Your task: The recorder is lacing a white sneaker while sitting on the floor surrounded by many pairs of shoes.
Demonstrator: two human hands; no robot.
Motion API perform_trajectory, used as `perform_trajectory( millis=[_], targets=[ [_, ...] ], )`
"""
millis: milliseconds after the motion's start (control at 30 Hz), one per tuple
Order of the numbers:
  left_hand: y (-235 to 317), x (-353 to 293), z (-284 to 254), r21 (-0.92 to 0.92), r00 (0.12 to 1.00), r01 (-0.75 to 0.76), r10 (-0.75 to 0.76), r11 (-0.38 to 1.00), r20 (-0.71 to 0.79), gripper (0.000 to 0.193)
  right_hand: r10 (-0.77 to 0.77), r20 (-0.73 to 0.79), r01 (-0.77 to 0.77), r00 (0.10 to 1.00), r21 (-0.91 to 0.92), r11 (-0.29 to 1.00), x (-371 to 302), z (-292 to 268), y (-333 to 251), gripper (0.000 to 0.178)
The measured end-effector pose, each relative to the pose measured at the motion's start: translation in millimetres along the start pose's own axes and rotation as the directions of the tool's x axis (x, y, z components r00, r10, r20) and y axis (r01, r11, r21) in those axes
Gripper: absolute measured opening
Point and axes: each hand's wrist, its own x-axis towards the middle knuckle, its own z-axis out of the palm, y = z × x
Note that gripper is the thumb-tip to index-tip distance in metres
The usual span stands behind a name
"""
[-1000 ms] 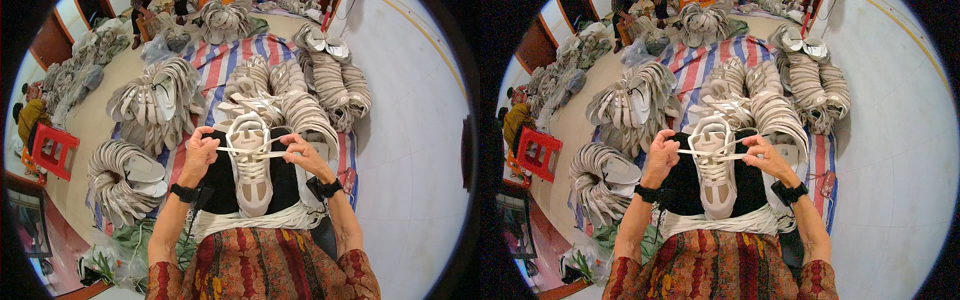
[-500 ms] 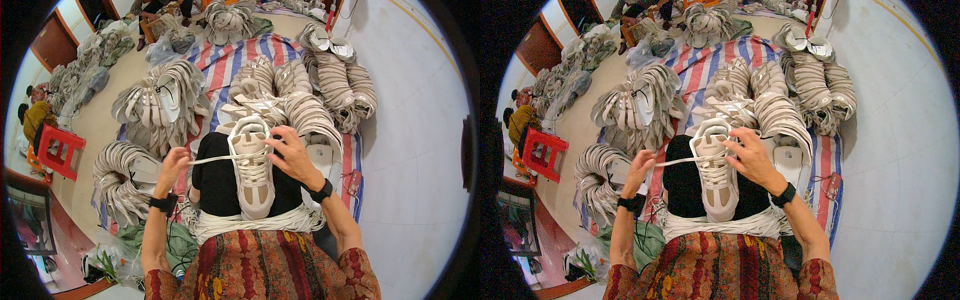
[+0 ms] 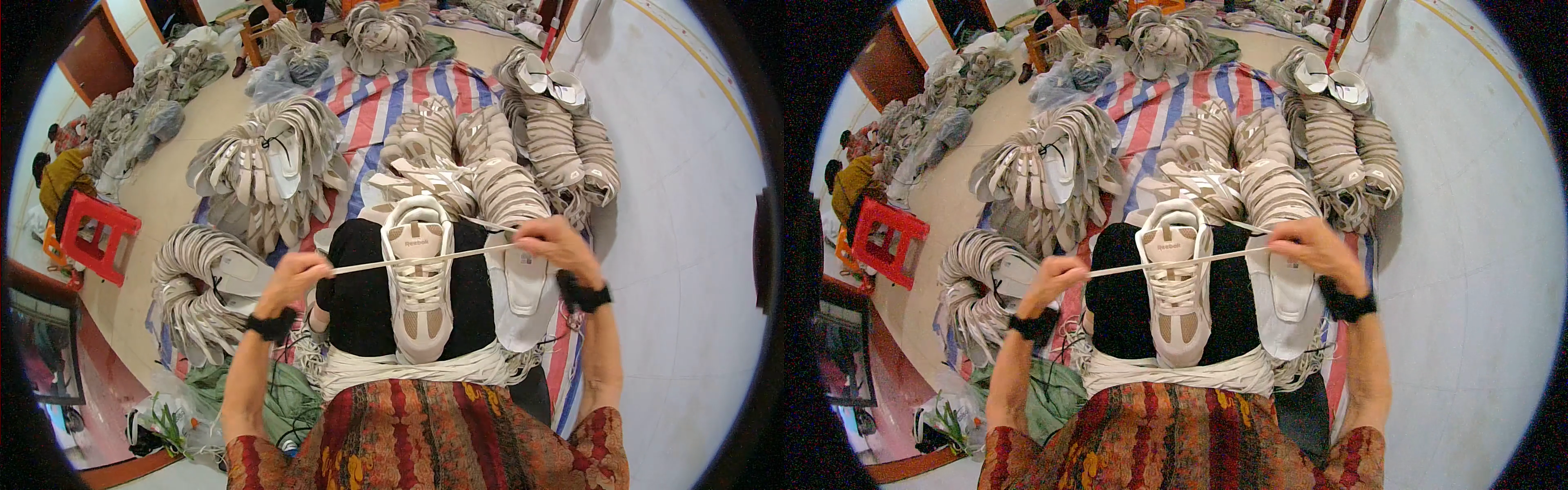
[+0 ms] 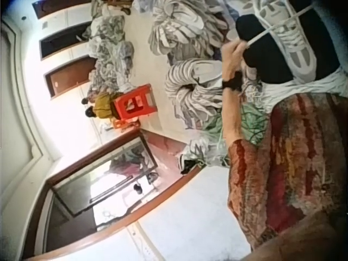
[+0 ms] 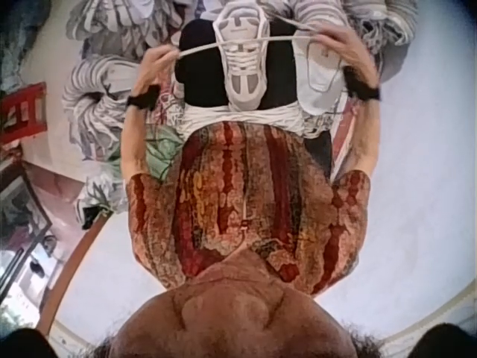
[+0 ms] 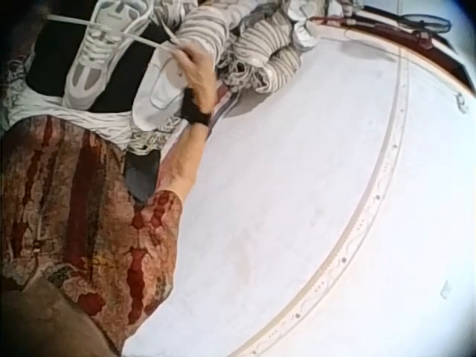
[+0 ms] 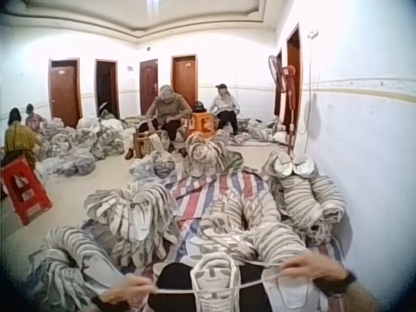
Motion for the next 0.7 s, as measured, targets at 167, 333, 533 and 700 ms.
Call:
perform_trajectory(
  millis=[167,333,533,700],
  targets=[
    [-57.3,-110.3,-76.3,0.13,0.935,0.347,-0.333,0.929,-0.123,0.016,0.151,-0.171,-0.18,0.974,-0.173,0.968,-69.3,-81.9,5.6,0.014],
    [-67.5,-175.4,-103.2,0.161,0.825,0.462,-0.357,0.872,-0.438,0.01,0.185,-0.533,-0.383,0.826,-0.288,0.878,-138.7,-128.1,33.7,0.011],
    [-99.4,-181.2,-76.2,0.671,0.755,0.346,0.23,0.656,-0.614,0.009,-0.413,-0.62,-0.409,0.667,-0.768,0.493,-149.8,-75.3,18.4,0.014],
    [-136.4,-160.7,-51.3,0.55,0.676,0.428,0.15,0.717,-0.722,0.017,-0.577,-0.732,-0.689,0.362,-0.627,0.363,-184.2,6.3,27.2,0.018]
  ],
)
